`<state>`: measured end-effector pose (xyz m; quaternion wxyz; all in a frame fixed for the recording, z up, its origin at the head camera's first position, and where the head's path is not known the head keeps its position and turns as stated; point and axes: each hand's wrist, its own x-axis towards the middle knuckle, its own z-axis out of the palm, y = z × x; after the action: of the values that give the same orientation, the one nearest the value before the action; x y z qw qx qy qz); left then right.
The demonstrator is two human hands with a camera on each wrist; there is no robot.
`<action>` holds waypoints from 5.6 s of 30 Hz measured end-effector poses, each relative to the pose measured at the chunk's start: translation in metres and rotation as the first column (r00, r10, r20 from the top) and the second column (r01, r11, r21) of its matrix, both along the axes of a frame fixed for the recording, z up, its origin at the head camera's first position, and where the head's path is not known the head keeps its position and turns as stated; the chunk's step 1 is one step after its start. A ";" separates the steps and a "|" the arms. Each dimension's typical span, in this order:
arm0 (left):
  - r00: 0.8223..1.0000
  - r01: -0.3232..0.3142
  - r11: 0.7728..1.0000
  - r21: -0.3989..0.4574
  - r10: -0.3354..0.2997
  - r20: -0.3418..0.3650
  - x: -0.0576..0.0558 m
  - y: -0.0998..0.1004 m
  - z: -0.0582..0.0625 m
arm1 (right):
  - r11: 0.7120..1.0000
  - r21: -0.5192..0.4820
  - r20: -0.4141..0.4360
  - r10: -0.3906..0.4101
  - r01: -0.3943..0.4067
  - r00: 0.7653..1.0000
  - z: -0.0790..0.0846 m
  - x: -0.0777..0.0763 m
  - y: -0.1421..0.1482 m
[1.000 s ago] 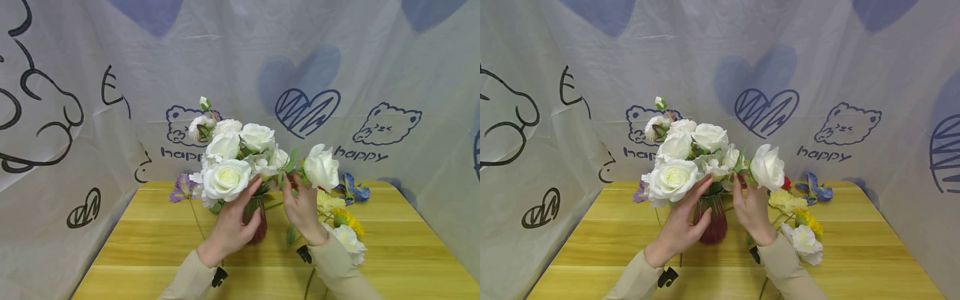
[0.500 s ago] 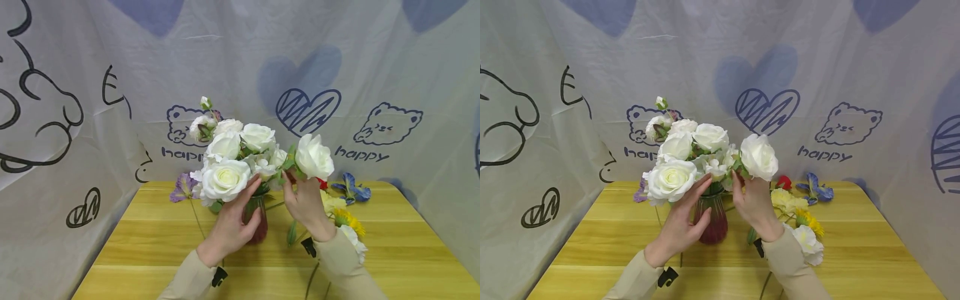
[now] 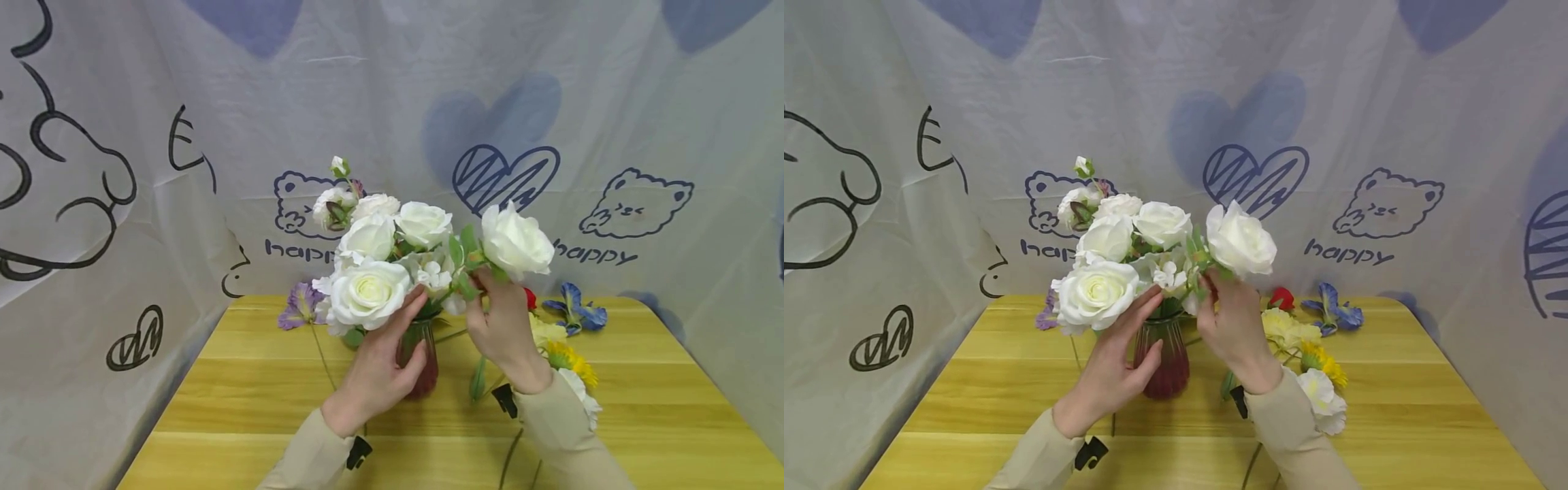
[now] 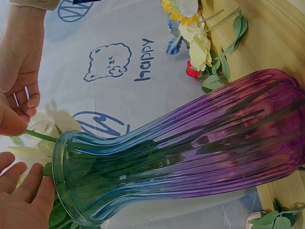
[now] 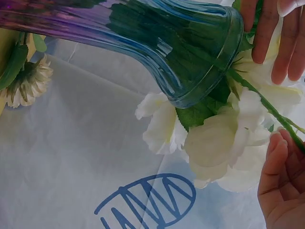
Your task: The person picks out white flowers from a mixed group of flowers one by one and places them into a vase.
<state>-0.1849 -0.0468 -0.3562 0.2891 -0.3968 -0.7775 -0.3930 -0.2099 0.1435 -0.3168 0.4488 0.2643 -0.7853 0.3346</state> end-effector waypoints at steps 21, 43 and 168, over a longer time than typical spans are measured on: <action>1.000 0.006 1.000 -0.004 -0.006 0.019 0.001 0.000 -0.001 | 0.989 0.137 -0.005 -0.049 0.049 0.999 -0.011 -0.004 -0.008; 1.000 -0.011 1.000 0.000 0.011 0.004 0.000 0.000 -0.002 | 0.986 0.140 -0.012 -0.091 0.092 0.996 -0.005 -0.002 -0.004; 0.988 0.128 0.738 -0.662 -0.041 0.146 0.038 0.072 -0.072 | 0.984 -0.032 0.891 0.108 -0.177 0.440 -0.116 0.089 0.165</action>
<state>-0.1473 0.0249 -0.4278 0.0614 -0.4844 -0.8638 -0.1239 -0.1207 0.3084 -0.4324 -0.0665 0.1304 -0.8892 0.4334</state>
